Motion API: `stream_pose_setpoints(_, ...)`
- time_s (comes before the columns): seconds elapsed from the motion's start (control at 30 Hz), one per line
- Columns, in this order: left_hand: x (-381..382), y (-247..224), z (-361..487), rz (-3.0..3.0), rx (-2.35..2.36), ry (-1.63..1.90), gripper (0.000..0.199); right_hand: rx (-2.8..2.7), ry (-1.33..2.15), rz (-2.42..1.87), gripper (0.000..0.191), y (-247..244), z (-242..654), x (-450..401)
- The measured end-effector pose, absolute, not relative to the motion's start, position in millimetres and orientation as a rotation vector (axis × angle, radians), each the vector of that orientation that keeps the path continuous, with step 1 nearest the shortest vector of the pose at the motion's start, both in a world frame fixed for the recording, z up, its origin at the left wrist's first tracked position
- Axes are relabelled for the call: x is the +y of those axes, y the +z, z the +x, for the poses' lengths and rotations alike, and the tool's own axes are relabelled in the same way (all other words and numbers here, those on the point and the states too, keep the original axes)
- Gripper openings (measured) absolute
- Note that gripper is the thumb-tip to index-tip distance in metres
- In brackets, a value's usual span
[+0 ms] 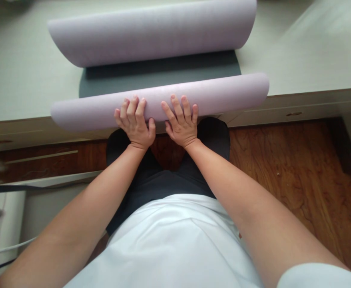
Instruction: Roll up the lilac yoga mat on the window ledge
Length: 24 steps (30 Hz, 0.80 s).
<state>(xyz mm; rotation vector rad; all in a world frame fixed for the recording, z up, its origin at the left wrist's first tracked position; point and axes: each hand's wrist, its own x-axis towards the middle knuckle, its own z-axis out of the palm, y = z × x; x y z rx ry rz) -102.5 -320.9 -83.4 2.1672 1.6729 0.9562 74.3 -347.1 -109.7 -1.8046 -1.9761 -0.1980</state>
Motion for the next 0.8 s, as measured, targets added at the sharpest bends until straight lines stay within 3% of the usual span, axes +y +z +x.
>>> stream_pose_setpoints(0.5,-317,-87,-103,2.181,1.746,0.912,0.073,-1.938,-0.292,-1.749,0.07,-130,81,-336)
stream_pose_setpoints(0.8,-313,-87,-103,2.223,1.742,0.93,0.071,-1.956,-0.246,-1.774,0.067,-116,78,-335)
